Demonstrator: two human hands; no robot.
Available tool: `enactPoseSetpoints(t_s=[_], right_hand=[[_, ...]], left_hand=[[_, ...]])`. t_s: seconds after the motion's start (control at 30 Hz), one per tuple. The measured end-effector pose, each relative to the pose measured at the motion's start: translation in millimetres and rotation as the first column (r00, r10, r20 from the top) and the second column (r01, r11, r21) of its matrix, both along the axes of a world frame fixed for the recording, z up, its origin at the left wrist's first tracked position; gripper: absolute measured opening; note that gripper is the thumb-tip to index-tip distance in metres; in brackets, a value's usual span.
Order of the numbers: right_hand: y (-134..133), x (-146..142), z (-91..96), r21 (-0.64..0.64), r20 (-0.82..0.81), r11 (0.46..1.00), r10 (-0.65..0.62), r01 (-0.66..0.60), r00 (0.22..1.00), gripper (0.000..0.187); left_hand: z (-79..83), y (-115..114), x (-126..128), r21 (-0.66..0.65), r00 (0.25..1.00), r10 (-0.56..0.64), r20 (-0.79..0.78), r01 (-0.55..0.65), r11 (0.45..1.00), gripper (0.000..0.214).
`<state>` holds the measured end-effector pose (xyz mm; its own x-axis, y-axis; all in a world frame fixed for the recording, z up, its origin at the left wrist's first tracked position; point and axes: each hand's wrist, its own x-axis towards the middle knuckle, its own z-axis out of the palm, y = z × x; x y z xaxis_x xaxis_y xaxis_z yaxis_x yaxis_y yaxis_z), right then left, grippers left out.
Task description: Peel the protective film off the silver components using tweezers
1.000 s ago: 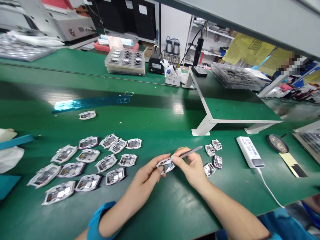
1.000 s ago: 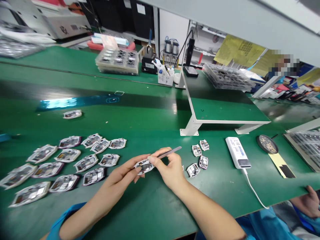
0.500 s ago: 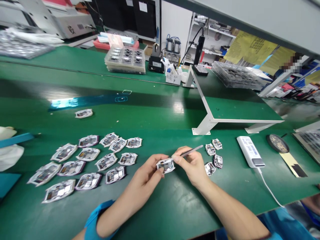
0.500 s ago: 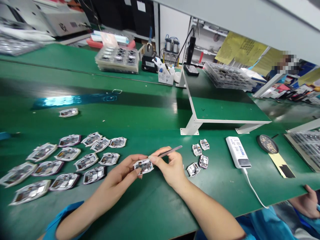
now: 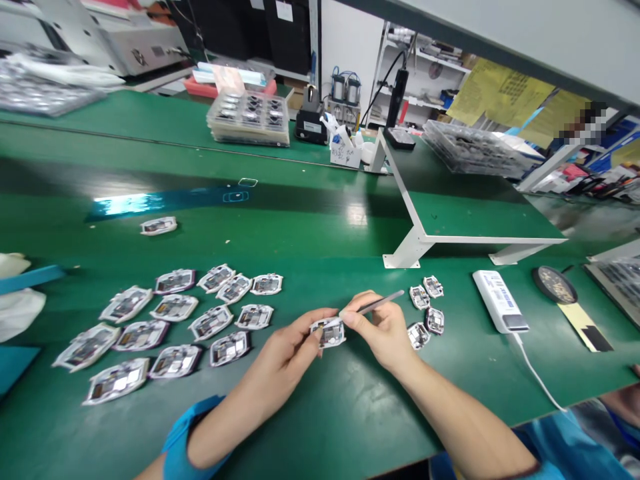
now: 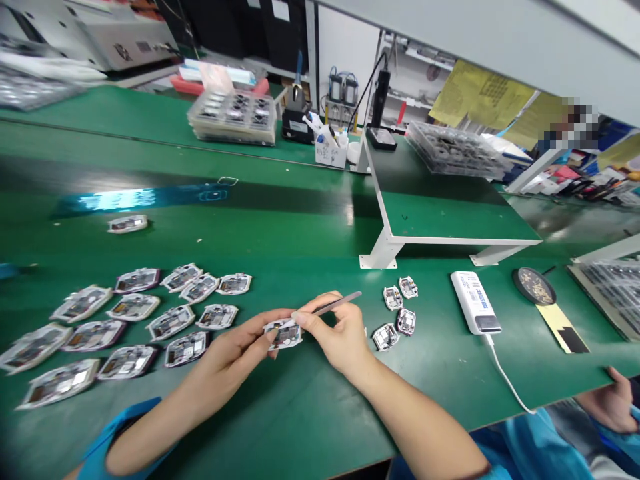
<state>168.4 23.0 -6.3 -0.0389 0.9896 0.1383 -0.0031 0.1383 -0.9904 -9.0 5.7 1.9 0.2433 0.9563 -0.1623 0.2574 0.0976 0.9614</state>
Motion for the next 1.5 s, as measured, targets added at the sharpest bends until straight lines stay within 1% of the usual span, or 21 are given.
enactPoseSetpoints(t_s=[0.1,0.2,0.27,0.37,0.47,0.63,0.77,0.87,0.93,1.1,1.23,1.3,1.37,1.43,1.5], right_hand=[[-1.2,-1.3,-0.3,0.017,0.005,0.999,-0.027,0.027,1.000,0.010],[-1.8,-1.0,-0.4,0.011,0.008,0.999,-0.044,0.044,0.999,0.009],[-1.7,0.3,-0.9,-0.006,-0.005,0.997,-0.071,0.071,0.997,0.008],[-1.9,2.4,-2.8,-0.016,-0.039,0.993,-0.115,0.114,0.993,0.010],[-2.9,3.3,-4.7,-0.015,-0.068,0.994,-0.110,0.109,0.992,0.012],[-5.2,1.6,-4.2,0.010,-0.087,0.995,-0.094,0.095,0.992,0.008],[-5.6,0.1,-2.4,0.069,-0.063,0.992,-0.097,0.102,0.993,0.003],[-5.6,-0.8,-3.0,0.123,-0.018,0.987,-0.098,0.099,0.995,0.005],[-5.6,-1.5,-4.5,0.134,-0.013,0.987,-0.088,0.089,0.996,0.006],[-5.8,-3.1,-8.4,0.123,-0.061,0.991,-0.038,0.046,0.997,0.006],[-6.3,-3.2,-8.2,0.180,-0.041,0.984,0.020,-0.012,0.999,0.007],[-7.0,-2.6,-6.5,0.243,0.009,0.969,0.034,-0.035,0.999,0.007],[-7.7,-1.7,-3.4,0.348,0.081,0.936,0.021,-0.048,0.996,0.007],[-8.3,-0.5,0.9,0.478,0.155,0.876,-0.009,-0.067,0.988,0.006],[-8.6,0.8,6.0,0.590,0.218,0.801,-0.038,-0.101,0.975,0.006]], left_hand=[[-0.1,0.4,0.9,-0.046,0.998,0.015,0.055,-0.012,0.999,0.033],[4.1,0.7,3.1,-0.163,0.982,0.082,0.172,-0.053,0.985,0.034],[7.8,1.1,4.3,-0.230,0.968,0.122,0.220,-0.070,0.971,0.035],[11.2,2.0,5.1,-0.298,0.958,0.150,0.245,-0.072,0.952,0.035],[10.6,2.6,5.2,-0.343,0.949,0.168,0.268,-0.069,0.937,0.036],[7.4,1.3,5.3,-0.353,0.926,0.202,0.319,-0.082,0.932,0.038],[4.1,-1.1,5.8,-0.322,0.905,0.222,0.362,-0.102,0.941,0.046],[2.4,-3.0,6.3,-0.303,0.890,0.222,0.398,-0.101,0.948,0.042],[2.4,-3.9,6.6,-0.292,0.884,0.211,0.417,-0.090,0.952,0.040],[3.0,-2.8,7.8,-0.262,0.898,0.191,0.395,-0.089,0.961,0.038],[3.1,0.2,7.8,-0.275,0.914,0.187,0.359,-0.087,0.958,0.041],[3.3,1.0,7.3,-0.279,0.918,0.193,0.347,-0.095,0.955,0.041],[3.7,1.2,6.8,-0.294,0.918,0.206,0.340,-0.105,0.950,0.043],[3.9,1.1,6.1,-0.311,0.917,0.220,0.334,-0.114,0.944,0.045],[4.0,1.1,5.4,-0.328,0.915,0.231,0.331,-0.118,0.937,0.046]])
